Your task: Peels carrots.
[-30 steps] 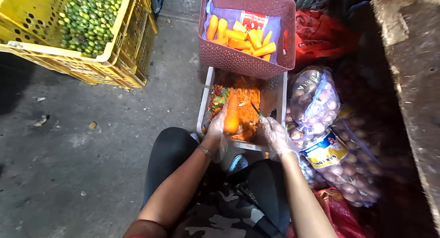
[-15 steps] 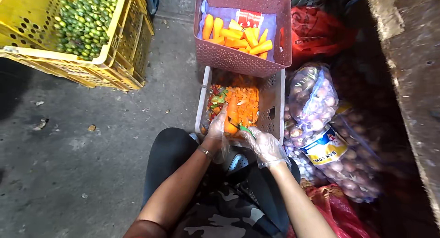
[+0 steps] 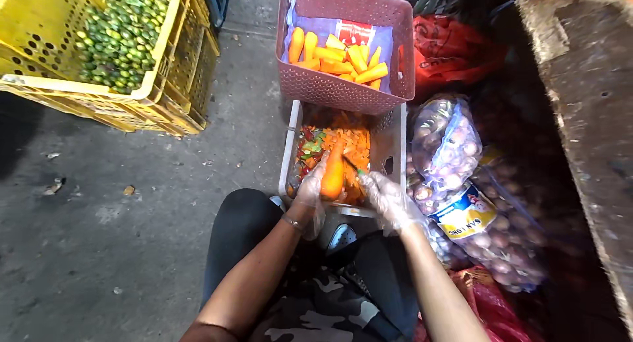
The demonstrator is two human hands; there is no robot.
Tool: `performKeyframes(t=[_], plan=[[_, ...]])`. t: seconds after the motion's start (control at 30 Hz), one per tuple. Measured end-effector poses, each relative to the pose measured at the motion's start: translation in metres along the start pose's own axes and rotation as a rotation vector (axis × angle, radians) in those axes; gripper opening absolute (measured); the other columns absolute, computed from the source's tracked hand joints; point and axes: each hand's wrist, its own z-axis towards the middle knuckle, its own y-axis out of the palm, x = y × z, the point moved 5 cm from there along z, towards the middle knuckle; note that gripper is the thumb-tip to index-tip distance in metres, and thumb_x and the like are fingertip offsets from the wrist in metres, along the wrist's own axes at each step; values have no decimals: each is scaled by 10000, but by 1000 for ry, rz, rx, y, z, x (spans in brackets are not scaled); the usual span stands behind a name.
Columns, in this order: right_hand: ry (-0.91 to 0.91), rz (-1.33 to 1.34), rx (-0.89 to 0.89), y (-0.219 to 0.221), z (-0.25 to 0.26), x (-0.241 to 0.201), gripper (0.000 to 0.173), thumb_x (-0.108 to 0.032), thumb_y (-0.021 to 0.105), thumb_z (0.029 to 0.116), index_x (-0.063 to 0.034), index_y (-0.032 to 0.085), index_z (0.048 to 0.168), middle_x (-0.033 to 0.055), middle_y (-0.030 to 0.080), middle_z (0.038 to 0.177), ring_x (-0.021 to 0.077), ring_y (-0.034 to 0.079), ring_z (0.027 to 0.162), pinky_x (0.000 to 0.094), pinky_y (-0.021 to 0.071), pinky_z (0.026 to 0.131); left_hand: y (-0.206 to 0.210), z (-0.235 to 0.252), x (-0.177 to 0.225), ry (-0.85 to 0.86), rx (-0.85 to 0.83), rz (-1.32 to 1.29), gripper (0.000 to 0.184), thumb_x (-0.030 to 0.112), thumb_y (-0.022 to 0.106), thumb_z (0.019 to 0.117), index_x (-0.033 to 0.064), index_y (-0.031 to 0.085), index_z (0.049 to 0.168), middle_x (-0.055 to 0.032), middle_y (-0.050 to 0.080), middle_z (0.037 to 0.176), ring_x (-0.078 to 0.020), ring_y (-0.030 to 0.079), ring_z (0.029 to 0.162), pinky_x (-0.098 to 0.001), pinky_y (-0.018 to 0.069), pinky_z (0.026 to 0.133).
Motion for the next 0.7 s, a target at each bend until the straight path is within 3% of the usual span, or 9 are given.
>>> performKeyframes(t=[0.1, 0.2, 0.3, 0.4, 0.57, 0.7], plan=[[-34, -114, -52, 6, -15, -20, 564, -549, 396, 1075, -88, 642, 1287, 213, 718, 1030, 396, 699, 1024, 607, 519, 902, 3, 0, 0, 6, -34, 76, 460, 361, 305, 1121, 169, 471, 1504, -115, 594, 1349, -199, 614, 1112, -395, 514, 937], [1, -166, -68, 4, -5, -20, 574, -566, 381, 1076, -98, 627, 1300, 217, 712, 1042, 399, 691, 1045, 602, 511, 907, 5, -6, 1, -51, 18, 27, 448, 412, 376, 1104, 94, 568, 1357, -130, 648, 1111, -202, 652, 908, -368, 562, 786], [37, -141, -94, 4, 11, -19, 592, -573, 370, 1077, -131, 592, 1401, 216, 710, 1145, 395, 675, 1128, 609, 499, 971, 9, -11, 7, -112, 27, 3, 447, 412, 384, 1101, 55, 580, 1286, -121, 645, 994, -191, 652, 806, -338, 568, 708], [46, -83, -77, 10, 32, -16, 567, -565, 364, 1080, -137, 607, 1363, 212, 702, 1165, 391, 665, 1140, 624, 491, 977, 8, -8, 2, -131, 13, -98, 434, 421, 392, 1097, 70, 597, 1247, -110, 653, 943, -187, 655, 763, -331, 572, 661], [235, 52, -41, 15, 69, 26, 594, -534, 312, 1101, -114, 598, 1410, 212, 629, 1372, 400, 575, 1304, 652, 418, 1074, 12, -11, 0, -103, -142, -168, 456, 414, 343, 1110, 64, 569, 1294, -142, 670, 952, -223, 683, 778, -359, 601, 678], [185, 260, 17, 18, 54, 46, 538, -401, 335, 1129, -15, 586, 1408, 235, 585, 1424, 352, 523, 1371, 559, 365, 1162, 11, -9, 3, -16, -184, -169, 467, 318, 239, 1121, 157, 394, 1532, -138, 634, 1230, -218, 659, 1012, -388, 564, 859]])
